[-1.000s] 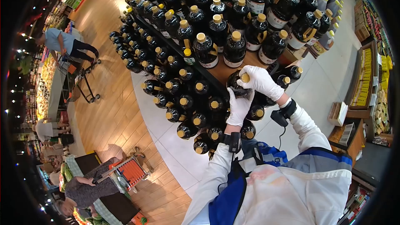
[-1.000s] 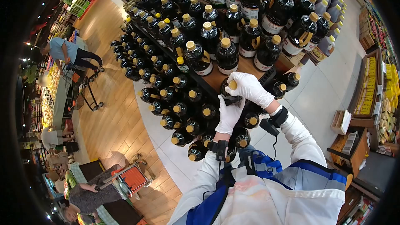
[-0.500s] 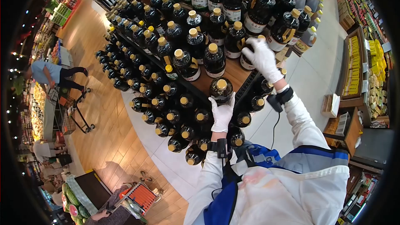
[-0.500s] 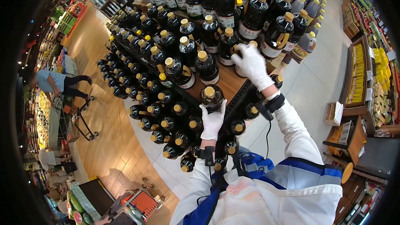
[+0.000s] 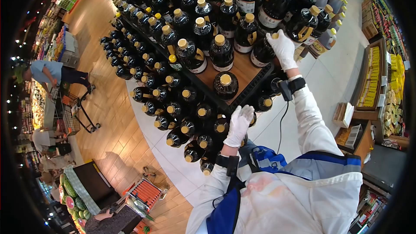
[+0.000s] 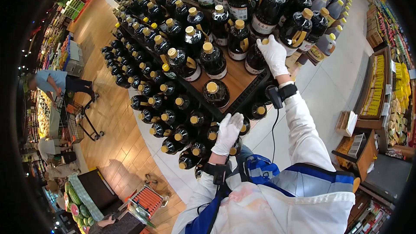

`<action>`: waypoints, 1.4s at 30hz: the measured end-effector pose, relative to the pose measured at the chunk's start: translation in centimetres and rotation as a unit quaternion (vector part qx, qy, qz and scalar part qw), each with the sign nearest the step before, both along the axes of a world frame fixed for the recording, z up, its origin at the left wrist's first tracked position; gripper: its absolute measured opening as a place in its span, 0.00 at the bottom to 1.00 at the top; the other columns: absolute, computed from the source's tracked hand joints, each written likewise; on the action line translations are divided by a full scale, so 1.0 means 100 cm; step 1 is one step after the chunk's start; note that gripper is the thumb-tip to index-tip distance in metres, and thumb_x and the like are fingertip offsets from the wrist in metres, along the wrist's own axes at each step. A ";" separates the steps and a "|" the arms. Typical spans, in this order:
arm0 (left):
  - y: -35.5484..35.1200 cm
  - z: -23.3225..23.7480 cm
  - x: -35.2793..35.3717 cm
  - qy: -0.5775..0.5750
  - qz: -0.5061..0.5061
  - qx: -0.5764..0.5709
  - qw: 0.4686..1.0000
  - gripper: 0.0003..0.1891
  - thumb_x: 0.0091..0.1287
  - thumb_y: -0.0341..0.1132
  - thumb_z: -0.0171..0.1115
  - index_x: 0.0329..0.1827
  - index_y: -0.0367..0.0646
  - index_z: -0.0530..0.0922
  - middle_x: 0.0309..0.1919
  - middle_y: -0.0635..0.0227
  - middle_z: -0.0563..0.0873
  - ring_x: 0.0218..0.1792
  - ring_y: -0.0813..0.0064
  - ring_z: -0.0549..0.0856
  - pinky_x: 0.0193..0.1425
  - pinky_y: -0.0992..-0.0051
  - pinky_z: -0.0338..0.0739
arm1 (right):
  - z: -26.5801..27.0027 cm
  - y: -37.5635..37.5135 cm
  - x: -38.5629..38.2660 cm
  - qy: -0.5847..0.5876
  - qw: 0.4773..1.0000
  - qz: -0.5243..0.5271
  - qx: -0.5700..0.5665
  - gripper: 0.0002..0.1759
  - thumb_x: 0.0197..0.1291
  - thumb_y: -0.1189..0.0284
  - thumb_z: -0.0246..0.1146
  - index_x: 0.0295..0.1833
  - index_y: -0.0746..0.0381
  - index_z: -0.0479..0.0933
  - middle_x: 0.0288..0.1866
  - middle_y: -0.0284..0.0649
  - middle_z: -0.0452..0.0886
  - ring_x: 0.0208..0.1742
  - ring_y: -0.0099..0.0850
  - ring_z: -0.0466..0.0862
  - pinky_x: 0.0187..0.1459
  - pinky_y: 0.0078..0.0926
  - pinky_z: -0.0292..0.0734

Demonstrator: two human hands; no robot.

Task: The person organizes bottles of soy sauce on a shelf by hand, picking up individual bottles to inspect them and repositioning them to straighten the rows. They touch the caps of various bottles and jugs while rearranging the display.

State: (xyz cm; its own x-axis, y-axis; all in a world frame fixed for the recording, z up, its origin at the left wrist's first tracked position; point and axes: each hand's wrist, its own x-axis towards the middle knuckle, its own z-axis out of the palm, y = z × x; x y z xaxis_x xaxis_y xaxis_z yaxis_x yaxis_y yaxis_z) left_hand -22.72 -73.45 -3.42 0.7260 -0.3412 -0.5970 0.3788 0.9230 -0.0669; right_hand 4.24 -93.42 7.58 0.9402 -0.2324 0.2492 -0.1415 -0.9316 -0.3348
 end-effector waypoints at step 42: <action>-0.111 0.080 0.099 -0.195 0.144 -0.109 0.964 0.37 0.78 0.65 0.39 0.80 0.48 0.60 0.78 0.61 0.67 0.78 0.57 0.64 0.83 0.51 0.54 | 0.082 -0.019 -0.082 0.066 0.831 0.538 0.125 0.14 0.51 0.63 0.76 0.42 0.54 0.83 0.34 0.38 0.80 0.37 0.42 0.84 0.39 0.37 0.80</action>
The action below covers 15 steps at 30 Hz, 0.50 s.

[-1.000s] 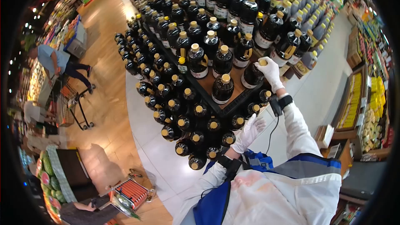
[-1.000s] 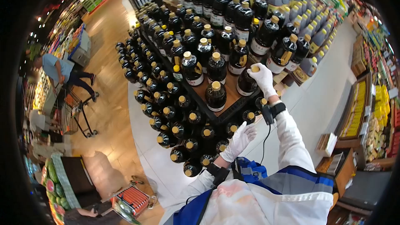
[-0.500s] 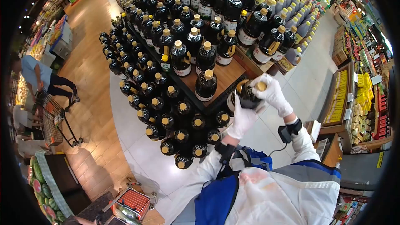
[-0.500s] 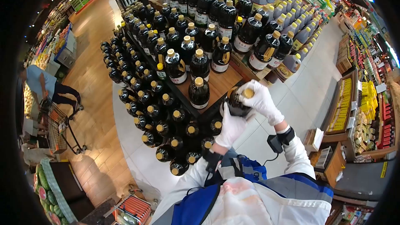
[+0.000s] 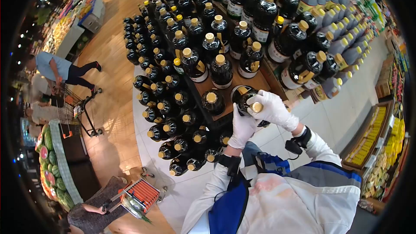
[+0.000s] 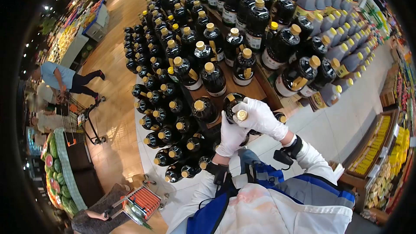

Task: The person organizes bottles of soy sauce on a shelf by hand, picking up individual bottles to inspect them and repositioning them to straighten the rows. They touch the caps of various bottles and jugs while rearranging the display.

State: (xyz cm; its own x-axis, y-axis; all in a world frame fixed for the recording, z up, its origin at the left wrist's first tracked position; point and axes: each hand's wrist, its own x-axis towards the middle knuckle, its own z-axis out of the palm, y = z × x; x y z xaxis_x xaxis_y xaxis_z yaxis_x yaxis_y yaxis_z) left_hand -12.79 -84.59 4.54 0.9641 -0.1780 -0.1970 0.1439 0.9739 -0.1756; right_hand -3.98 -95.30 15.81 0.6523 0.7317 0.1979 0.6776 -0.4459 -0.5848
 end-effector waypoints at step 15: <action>0.041 -0.040 0.049 0.101 0.015 0.099 0.990 0.34 0.81 0.60 0.34 0.81 0.48 0.57 0.80 0.64 0.63 0.80 0.60 0.60 0.84 0.53 0.48 | -0.056 0.054 0.059 0.157 0.984 -0.078 0.020 0.16 0.54 0.61 0.73 0.44 0.59 0.85 0.40 0.44 0.85 0.44 0.46 0.86 0.47 0.38 0.82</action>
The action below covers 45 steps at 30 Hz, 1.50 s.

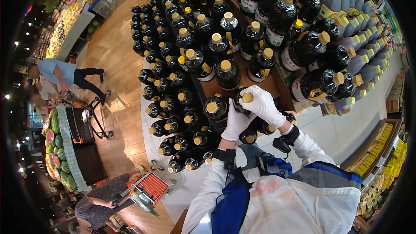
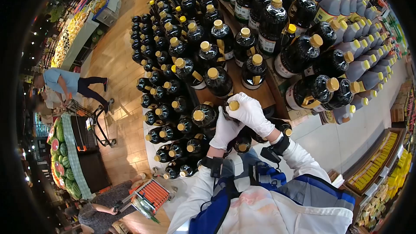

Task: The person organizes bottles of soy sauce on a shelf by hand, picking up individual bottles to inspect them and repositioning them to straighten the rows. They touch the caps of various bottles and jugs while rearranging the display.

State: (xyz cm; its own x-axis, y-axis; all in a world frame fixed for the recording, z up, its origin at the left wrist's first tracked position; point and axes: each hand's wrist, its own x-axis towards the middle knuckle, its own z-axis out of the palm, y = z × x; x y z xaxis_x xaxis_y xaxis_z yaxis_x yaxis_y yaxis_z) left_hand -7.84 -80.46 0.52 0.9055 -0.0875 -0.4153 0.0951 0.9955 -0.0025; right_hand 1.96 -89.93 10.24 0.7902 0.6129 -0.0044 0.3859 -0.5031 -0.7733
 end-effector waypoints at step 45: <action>0.099 0.039 -0.049 -0.015 0.127 0.893 0.432 0.21 0.63 0.41 0.76 0.55 0.44 0.79 0.55 0.63 0.85 0.62 0.59 0.82 0.74 0.54 0.69 | 0.029 0.121 0.046 -0.101 0.982 0.055 -0.152 0.16 0.52 0.73 0.76 0.46 0.60 0.83 0.45 0.46 0.78 0.46 0.47 0.83 0.51 0.37 0.80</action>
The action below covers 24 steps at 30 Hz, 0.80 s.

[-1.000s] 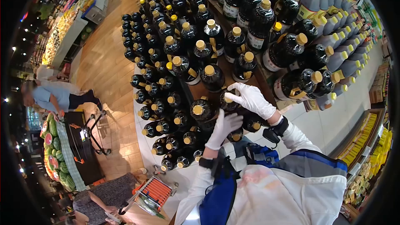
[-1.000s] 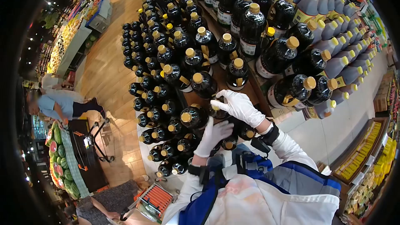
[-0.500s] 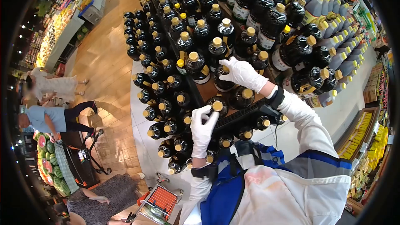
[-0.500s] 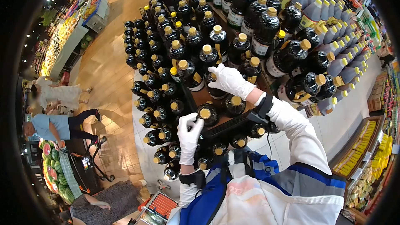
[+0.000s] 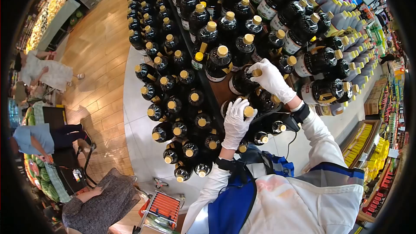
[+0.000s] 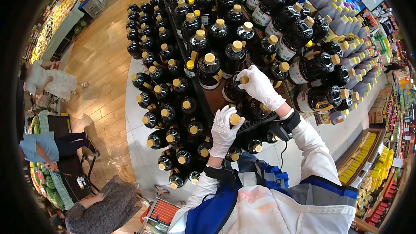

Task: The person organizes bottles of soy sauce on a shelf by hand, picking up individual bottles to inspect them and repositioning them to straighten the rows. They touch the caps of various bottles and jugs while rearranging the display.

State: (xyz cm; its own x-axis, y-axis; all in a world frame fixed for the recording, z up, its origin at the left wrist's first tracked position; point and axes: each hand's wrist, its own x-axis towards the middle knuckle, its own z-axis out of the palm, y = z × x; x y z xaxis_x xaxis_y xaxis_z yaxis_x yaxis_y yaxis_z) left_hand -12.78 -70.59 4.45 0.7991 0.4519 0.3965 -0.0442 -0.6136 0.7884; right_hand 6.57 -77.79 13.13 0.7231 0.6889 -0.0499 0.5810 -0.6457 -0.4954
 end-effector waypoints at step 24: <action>0.025 -0.040 -0.007 0.018 -0.095 -0.058 0.994 0.61 0.40 0.43 0.89 0.76 0.41 0.57 0.71 0.47 0.68 0.69 0.47 0.73 0.74 0.59 0.70 | -0.005 0.003 -0.017 0.014 0.996 0.059 0.059 0.12 0.57 0.72 0.73 0.45 0.59 0.79 0.44 0.41 0.76 0.46 0.43 0.82 0.48 0.35 0.79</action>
